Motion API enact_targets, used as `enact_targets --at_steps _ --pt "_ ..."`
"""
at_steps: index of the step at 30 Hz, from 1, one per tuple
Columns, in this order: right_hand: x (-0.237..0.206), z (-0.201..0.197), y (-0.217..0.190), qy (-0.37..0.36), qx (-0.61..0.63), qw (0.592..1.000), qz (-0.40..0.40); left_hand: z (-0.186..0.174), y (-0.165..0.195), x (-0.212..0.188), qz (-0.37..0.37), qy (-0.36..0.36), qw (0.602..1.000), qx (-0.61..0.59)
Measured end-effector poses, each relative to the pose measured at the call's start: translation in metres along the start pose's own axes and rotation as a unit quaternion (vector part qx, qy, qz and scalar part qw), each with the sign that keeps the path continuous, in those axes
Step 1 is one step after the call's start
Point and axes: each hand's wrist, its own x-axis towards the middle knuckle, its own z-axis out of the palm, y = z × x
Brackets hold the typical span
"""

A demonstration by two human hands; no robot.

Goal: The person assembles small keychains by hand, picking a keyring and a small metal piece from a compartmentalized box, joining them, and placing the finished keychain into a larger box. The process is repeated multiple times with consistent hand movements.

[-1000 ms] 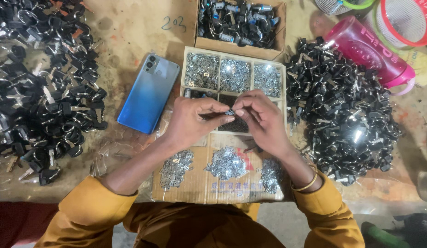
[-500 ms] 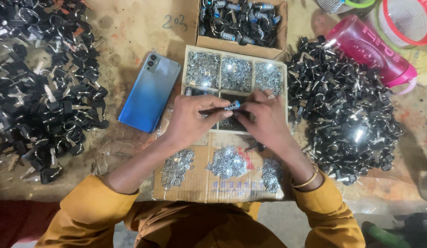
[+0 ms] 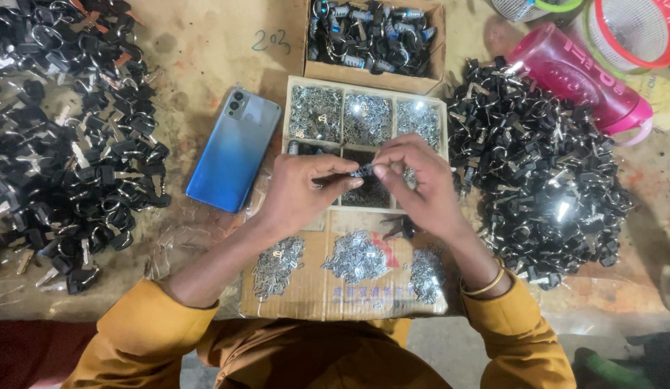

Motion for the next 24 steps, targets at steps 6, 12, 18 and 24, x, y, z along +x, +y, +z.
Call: enact_targets --at_steps 6,12,18,24 --pt "-0.001 0.006 -0.003 -0.022 -0.035 0.999 -0.022 0.0 0.001 0.0 0.0 0.0 1.0 -0.008" --pt "-0.004 0.013 -0.007 0.005 -0.114 0.989 -0.098 -0.003 -0.001 -0.005 0.007 0.007 1.0 -0.015" --pt "-0.002 0.019 -0.005 -0.018 -0.105 0.993 -0.045 -0.007 -0.003 -0.007 -0.006 0.006 1.0 -0.03" --pt "-0.003 0.023 -0.005 -0.007 -0.099 0.994 -0.043 -0.008 -0.002 -0.007 -0.014 0.006 0.999 -0.035"
